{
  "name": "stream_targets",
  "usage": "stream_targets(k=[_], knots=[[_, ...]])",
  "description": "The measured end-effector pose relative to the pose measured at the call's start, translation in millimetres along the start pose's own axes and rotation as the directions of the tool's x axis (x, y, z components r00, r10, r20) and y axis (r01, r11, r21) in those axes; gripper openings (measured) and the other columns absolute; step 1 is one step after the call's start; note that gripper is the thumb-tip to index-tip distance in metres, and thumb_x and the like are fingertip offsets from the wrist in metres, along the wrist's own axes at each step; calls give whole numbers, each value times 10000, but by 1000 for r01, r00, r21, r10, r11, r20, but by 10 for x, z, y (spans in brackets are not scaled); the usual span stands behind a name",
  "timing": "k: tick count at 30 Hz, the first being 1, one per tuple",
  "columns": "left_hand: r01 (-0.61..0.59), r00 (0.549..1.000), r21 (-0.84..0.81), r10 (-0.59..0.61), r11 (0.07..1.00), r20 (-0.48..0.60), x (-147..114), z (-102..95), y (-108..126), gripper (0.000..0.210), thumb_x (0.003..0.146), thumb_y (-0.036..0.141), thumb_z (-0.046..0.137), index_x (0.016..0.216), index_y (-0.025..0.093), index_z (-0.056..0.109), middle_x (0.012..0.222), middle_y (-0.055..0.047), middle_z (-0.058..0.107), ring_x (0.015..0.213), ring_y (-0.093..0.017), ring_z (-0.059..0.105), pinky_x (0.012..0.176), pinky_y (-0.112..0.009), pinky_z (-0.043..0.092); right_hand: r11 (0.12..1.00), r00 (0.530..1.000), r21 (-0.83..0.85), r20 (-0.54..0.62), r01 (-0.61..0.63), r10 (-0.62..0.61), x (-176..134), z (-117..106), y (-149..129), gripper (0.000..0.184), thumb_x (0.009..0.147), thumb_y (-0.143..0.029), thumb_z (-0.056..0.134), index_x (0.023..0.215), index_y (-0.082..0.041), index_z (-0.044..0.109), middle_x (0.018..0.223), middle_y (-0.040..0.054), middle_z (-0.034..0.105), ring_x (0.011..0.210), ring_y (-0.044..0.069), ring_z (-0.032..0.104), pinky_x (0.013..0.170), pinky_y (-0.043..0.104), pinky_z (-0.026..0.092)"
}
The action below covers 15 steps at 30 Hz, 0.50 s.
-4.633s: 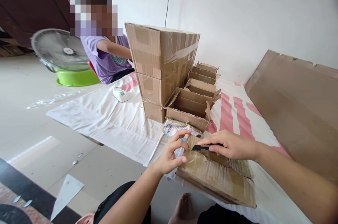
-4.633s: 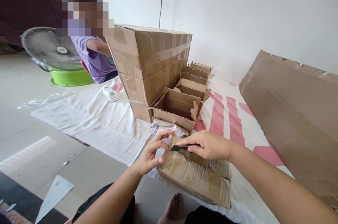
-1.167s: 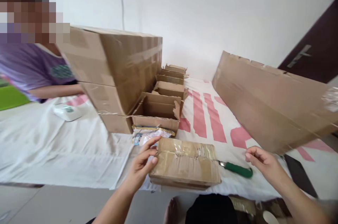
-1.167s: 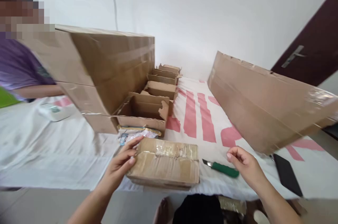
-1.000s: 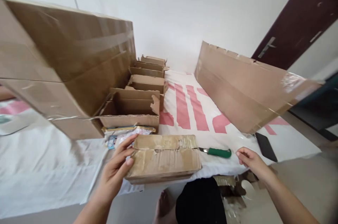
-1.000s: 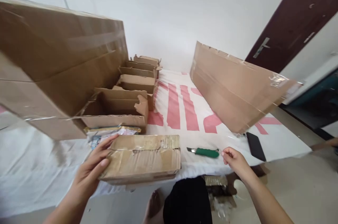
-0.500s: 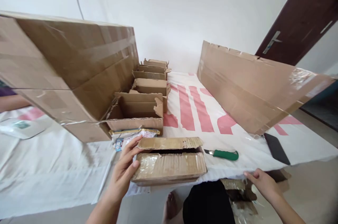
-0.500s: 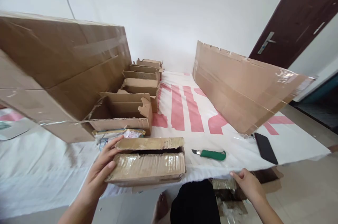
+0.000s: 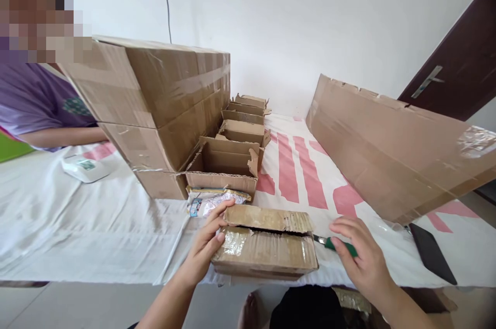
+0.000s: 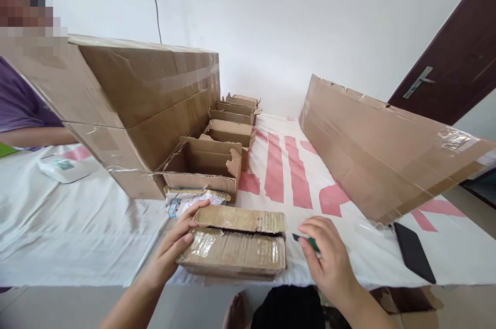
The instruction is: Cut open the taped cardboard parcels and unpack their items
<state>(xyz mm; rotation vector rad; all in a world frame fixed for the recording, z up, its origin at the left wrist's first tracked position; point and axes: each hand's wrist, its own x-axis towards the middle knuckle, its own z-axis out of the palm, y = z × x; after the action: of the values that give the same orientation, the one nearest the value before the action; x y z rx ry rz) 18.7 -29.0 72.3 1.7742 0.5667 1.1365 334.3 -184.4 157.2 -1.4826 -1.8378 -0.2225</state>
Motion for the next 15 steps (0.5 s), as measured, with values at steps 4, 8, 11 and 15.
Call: stream_targets(k=[4,8,11,15], knots=[[12,1000,-2,-12,1000,-4,-11,-4,33,294,925,415,452,951,200,652,1502,-98,377,1385,-345,307,1135,-511,247,990,975,46,173,134,-140,291,179,-156,220,920,-201,516,1124,-233,592,1052,78,658,1035,240,585,897,436,506],[16,1000,-21,-16,1000,24,-20,-6,32,290,932,406,443,1002,207,642,1528,-93,333,1392,-340,300,1138,-503,243,975,927,-73,331,210,-175,410,340,-221,329,885,-266,595,1202,-182,576,1155,103,643,1119,273,539,943,472,485],[1,999,-28,0,1000,33,-15,0,24,304,933,411,440,1058,214,634,1529,-94,326,1392,-336,299,1145,-507,220,949,934,-180,298,259,-199,458,440,-271,300,885,-200,571,1180,-150,590,1129,113,656,1095,287,542,943,491,462],[3,1000,-33,-2,999,17,-9,8,19,349,924,453,441,1049,202,648,1514,-112,351,1378,-341,321,1134,-515,241,907,926,-282,303,313,-225,527,550,-317,223,908,-108,472,1050,-152,638,987,99,691,950,265,583,871,464,447]])
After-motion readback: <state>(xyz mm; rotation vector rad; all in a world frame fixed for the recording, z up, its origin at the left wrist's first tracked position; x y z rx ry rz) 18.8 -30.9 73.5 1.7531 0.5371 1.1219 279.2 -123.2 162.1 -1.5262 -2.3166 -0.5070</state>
